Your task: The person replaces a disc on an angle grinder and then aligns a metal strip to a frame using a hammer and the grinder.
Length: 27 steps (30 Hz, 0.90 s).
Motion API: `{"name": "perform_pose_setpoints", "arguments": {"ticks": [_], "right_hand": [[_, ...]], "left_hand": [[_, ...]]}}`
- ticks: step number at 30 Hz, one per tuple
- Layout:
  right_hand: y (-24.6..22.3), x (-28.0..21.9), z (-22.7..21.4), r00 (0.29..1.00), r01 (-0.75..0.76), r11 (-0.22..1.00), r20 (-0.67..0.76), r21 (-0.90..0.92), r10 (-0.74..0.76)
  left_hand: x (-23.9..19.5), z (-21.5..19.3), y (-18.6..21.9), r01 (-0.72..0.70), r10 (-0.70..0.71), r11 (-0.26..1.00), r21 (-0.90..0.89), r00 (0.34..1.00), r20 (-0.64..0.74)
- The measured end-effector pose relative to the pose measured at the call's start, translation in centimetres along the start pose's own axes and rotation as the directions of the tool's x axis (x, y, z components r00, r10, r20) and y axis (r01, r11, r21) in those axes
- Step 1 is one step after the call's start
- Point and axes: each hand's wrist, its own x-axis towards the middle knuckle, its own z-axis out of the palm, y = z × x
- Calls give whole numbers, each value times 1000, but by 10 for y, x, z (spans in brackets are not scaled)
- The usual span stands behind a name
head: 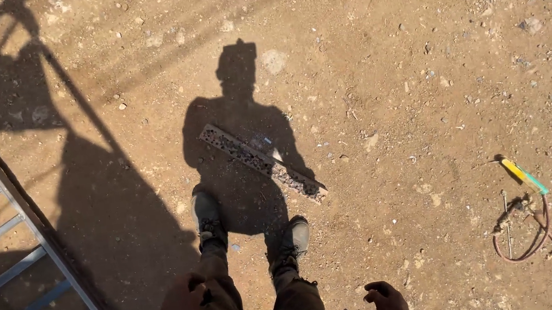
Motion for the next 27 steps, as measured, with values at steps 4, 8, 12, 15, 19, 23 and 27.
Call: {"name": "perform_pose_setpoints", "arguments": {"ticks": [4,8,12,15,19,23,27], "right_hand": [[-45,-28,7,998,44,986,-51,162,-36],[-115,-96,41,995,70,968,-83,243,-51],[-189,-134,90,991,118,993,-61,21,-116],[-253,-174,118,982,185,978,-56,95,-180],[-316,-217,140,950,313,947,-30,72,-312],[-361,-233,159,929,370,927,-29,59,-369],[-385,-226,170,912,396,900,-34,-180,-408]], "left_hand": [[50,-11,-24,-81,80,996,47,997,19],[62,-91,-4,-22,22,1000,4,997,80],[72,-189,8,48,-41,992,-117,997,63],[98,-246,-24,79,-72,978,-192,996,42],[107,-310,-53,147,-145,952,-267,989,29],[112,-345,-75,160,-179,908,-387,984,-14],[97,-358,-78,136,-160,861,-490,987,-6]]}}
